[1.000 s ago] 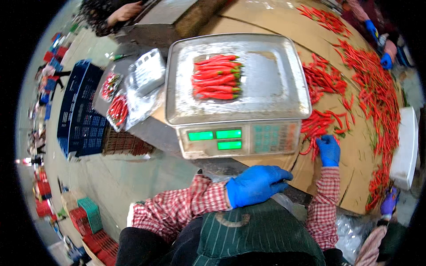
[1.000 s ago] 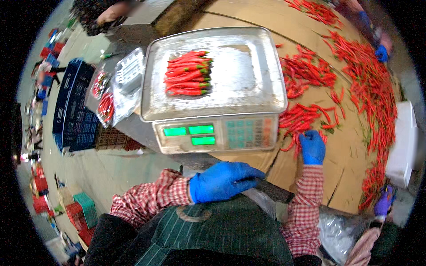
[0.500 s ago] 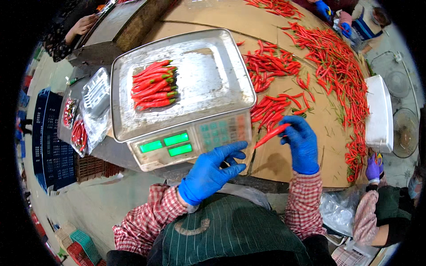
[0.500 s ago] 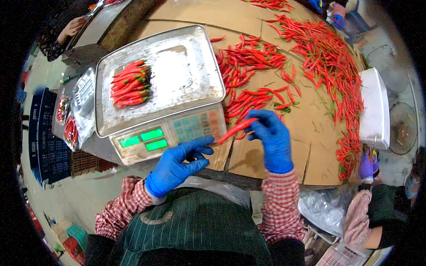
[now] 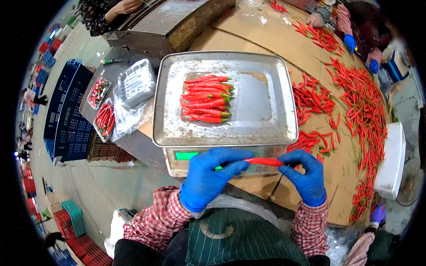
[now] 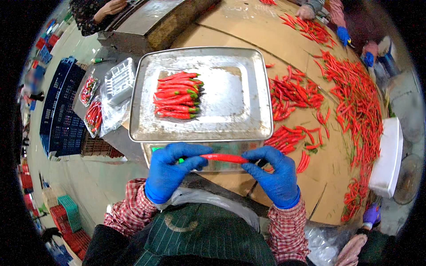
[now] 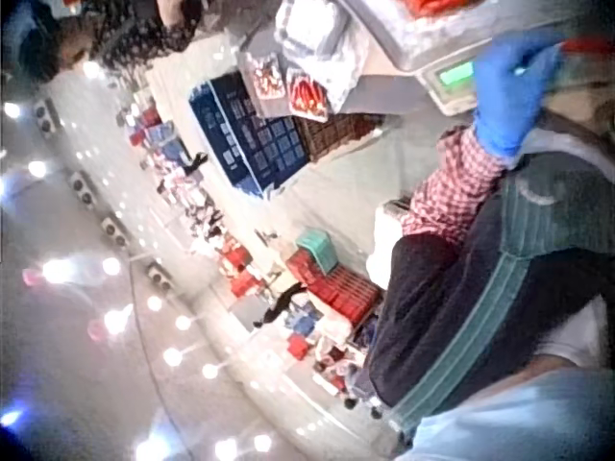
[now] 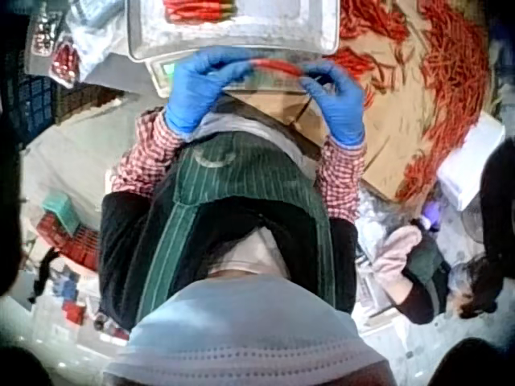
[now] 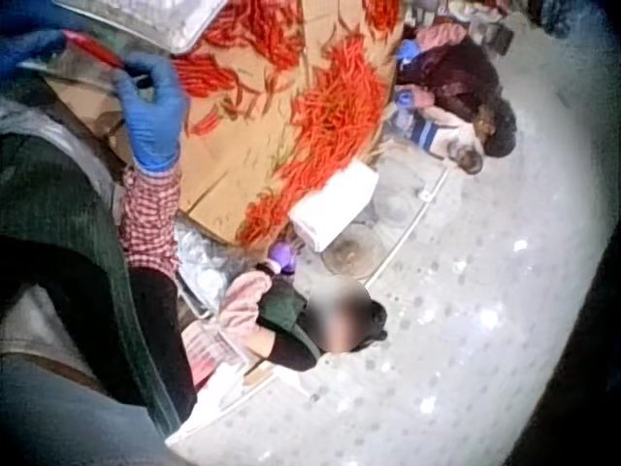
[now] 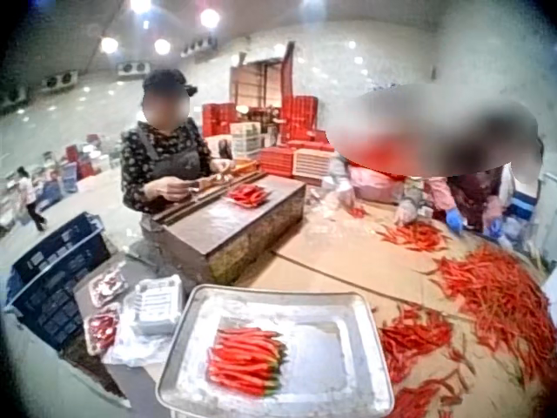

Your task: The person selects red chili peppers from a large pile on a table, places them on a digital scale, and arranges them into clear plastic trays. The person then wraps the trays in plastic film and places them into a blue crate. The process is repeated multiple times in a commercial packing environment.

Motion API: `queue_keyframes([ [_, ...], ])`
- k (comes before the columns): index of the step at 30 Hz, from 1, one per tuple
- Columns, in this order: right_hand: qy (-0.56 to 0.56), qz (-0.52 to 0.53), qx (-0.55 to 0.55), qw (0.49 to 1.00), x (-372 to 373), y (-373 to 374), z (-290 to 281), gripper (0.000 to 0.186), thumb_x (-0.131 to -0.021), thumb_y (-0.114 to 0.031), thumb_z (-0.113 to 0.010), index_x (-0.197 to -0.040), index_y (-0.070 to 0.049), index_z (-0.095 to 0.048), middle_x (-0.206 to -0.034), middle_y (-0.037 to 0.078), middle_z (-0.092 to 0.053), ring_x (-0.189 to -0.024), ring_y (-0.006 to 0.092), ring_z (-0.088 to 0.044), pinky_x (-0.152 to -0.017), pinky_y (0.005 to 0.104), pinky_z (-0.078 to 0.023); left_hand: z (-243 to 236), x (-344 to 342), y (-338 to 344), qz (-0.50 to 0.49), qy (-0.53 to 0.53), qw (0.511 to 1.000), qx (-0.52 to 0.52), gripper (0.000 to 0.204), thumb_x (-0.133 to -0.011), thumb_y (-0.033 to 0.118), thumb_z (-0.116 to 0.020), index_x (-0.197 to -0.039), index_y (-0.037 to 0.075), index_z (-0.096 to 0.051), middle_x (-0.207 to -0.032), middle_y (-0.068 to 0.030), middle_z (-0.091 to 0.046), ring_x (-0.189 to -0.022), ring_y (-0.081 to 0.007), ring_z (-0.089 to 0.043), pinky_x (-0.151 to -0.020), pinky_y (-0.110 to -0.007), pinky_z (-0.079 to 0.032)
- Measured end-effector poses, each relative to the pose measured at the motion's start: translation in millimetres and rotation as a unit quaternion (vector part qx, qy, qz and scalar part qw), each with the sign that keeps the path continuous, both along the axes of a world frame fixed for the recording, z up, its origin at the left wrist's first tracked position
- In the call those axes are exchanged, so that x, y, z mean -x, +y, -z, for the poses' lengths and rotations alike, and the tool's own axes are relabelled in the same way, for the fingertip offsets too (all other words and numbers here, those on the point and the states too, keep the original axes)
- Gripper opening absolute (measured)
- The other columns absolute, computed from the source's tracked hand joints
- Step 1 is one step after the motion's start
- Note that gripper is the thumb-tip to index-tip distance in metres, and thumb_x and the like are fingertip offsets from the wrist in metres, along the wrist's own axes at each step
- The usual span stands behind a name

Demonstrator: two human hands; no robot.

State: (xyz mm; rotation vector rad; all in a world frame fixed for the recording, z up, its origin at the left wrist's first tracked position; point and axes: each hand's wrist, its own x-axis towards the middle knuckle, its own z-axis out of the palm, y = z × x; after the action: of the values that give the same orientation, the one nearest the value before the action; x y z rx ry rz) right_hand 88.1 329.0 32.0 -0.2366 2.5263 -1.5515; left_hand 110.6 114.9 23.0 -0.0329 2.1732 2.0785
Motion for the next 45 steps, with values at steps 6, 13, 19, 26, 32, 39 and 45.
queue_keyframes([
  [6,0.061,0.043,0.048,0.996,74.8,-51.6,4.1,0.016,-0.071,-0.008,-0.064,-0.086,-0.003,-0.061,-0.077,0.003,-0.061,-0.066,0.0072,-0.052,-0.060,0.0207,-0.041,-15.9,18.6,-46.3,-0.187,-0.018,0.979,-0.077,0.018,-0.081,0.004,-0.052,-0.097,-0.002,-0.057,-0.081,-0.0076,-0.060,-0.072,-0.0114,-0.056,-0.066,-0.022,-0.045],
  [13,0.129,-0.046,0.002,0.991,138.3,-107.6,30.3,0.016,-0.071,-0.012,-0.063,-0.086,-0.006,-0.062,-0.078,0.005,-0.059,-0.068,0.0120,-0.055,-0.061,0.0235,-0.043,-10.0,23.4,-72.1,-0.230,-0.008,0.971,-0.072,0.020,-0.082,0.002,-0.048,-0.100,-0.002,-0.056,-0.081,-0.0081,-0.060,-0.071,-0.0112,-0.055,-0.065,-0.022,-0.044],
  [19,0.146,-0.066,-0.043,0.986,142.8,-104.2,29.6,0.017,-0.071,-0.011,-0.062,-0.089,-0.009,-0.062,-0.079,0.007,-0.056,-0.066,0.0146,-0.053,-0.060,0.0248,-0.042,-2.0,30.3,-90.2,-0.249,0.013,0.967,-0.047,0.020,-0.082,0.002,-0.048,-0.100,-0.002,-0.055,-0.082,-0.0075,-0.059,-0.073,-0.0111,-0.054,-0.066,-0.022,-0.044],
  [26,0.114,-0.032,-0.032,0.993,133.0,-78.8,23.5,0.017,-0.075,-0.009,-0.059,-0.092,-0.007,-0.061,-0.084,0.004,-0.059,-0.071,0.0100,-0.053,-0.065,0.0222,-0.042,2.1,45.1,-117.0,-0.236,0.100,0.964,0.063,0.020,-0.082,0.003,-0.050,-0.100,-0.002,-0.056,-0.090,-0.0068,-0.059,-0.078,-0.0111,-0.055,-0.069,-0.022,-0.044],
  [32,0.036,-0.020,0.009,0.999,120.5,-49.6,35.7,0.019,-0.078,-0.009,-0.056,-0.096,-0.004,-0.059,-0.092,0.004,-0.060,-0.078,0.0086,-0.054,-0.071,0.0216,-0.042,14.6,54.1,-125.2,-0.208,0.169,0.946,0.182,0.021,-0.078,0.011,-0.056,-0.097,0.003,-0.059,-0.088,-0.0103,-0.061,-0.075,-0.0129,-0.057,-0.067,-0.025,-0.045],
  [39,-0.049,0.002,0.036,0.998,109.5,-56.4,37.9,0.027,-0.080,-0.016,-0.056,-0.103,-0.002,-0.056,-0.089,0.006,-0.059,-0.076,0.0093,-0.054,-0.068,0.0219,-0.044,27.9,63.3,-118.5,-0.131,0.138,0.946,0.262,0.030,-0.079,0.006,-0.055,-0.109,0.005,-0.053,-0.100,-0.0071,-0.059,-0.085,-0.0115,-0.055,-0.074,-0.024,-0.044],
  [45,-0.058,0.008,0.070,0.996,114.7,-68.8,51.3,0.031,-0.082,-0.018,-0.053,-0.107,0.000,-0.052,-0.090,0.010,-0.059,-0.071,0.0126,-0.057,-0.063,0.0230,-0.045,32.6,68.3,-104.9,-0.091,0.171,0.933,0.305,0.057,-0.069,0.011,-0.067,-0.120,0.011,-0.043,-0.111,-0.0086,-0.050,-0.091,-0.0176,-0.052,-0.072,-0.027,-0.045],
])
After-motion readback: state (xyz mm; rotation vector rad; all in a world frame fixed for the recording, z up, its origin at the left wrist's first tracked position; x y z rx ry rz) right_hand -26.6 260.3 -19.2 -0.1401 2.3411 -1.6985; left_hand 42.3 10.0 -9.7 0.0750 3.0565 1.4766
